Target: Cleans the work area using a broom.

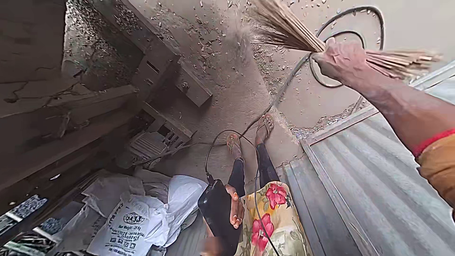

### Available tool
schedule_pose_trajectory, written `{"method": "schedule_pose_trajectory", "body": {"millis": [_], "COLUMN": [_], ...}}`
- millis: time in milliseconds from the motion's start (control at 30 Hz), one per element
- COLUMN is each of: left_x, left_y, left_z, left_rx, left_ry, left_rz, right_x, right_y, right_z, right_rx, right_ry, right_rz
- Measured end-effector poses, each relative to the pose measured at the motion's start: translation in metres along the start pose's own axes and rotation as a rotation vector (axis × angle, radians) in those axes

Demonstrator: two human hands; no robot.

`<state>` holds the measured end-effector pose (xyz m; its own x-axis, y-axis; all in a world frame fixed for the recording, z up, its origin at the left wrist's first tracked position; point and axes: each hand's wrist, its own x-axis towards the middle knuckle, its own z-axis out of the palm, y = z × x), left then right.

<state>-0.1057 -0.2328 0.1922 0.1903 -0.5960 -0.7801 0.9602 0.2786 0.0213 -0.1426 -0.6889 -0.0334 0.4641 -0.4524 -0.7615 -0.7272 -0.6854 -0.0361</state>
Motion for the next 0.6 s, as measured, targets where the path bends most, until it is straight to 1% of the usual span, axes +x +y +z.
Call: {"method": "schedule_pose_trajectory", "body": {"millis": [33, 100, 133, 200, 233, 267, 300, 333, 367, 433, 467, 533, 567, 600], "left_x": [0.003, 0.012, 0.019, 0.032, 0.036, 0.041, 0.046, 0.048, 0.048, 0.046, 0.044, 0.045, 0.05, 0.054], "left_y": [-0.002, -0.003, -0.002, 0.001, 0.003, 0.005, 0.008, 0.011, 0.014, 0.019, 0.022, 0.026, 0.028, 0.031], "left_z": [0.002, 0.01, 0.014, 0.019, 0.023, 0.028, 0.032, 0.033, 0.032, 0.038, 0.044, 0.053, 0.051, 0.045], "left_rx": [-0.016, -0.014, -0.021, -0.09, -0.111, -0.124, -0.143, -0.152, -0.154, -0.104, -0.093, -0.158, -0.215, -0.259], "left_ry": [0.004, -0.008, -0.028, -0.087, -0.109, -0.122, -0.128, -0.125, -0.116, -0.083, -0.075, -0.131, -0.187, -0.222], "left_rz": [-0.007, -0.008, -0.003, -0.01, -0.009, -0.003, 0.0, 0.009, 0.017, 0.043, 0.051, 0.055, 0.056, 0.043], "right_x": [-0.01, -0.041, -0.056, -0.073, -0.074, -0.068, -0.052, -0.03, -0.007, 0.032, 0.046, 0.06, 0.06, 0.053], "right_y": [-0.002, -0.019, -0.03, -0.051, -0.059, -0.065, -0.066, -0.064, -0.06, -0.052, -0.044, -0.025, -0.02, -0.02], "right_z": [-0.003, 0.005, 0.017, 0.055, 0.073, 0.087, 0.098, 0.106, 0.107, 0.079, 0.063, 0.034, 0.02, 0.01], "right_rx": [0.043, 0.052, 0.057, 0.008, -0.043, -0.104, -0.15, -0.142, -0.109, -0.088, -0.057, -0.036, -0.012, 0.01], "right_ry": [0.031, -0.017, -0.087, -0.318, -0.436, -0.503, -0.511, -0.468, -0.384, -0.222, -0.162, -0.073, -0.037, -0.015], "right_rz": [-0.025, -0.171, -0.241, -0.355, -0.42, -0.468, -0.483, -0.453, -0.403, -0.3, -0.218, -0.051, 0.03, 0.073]}}
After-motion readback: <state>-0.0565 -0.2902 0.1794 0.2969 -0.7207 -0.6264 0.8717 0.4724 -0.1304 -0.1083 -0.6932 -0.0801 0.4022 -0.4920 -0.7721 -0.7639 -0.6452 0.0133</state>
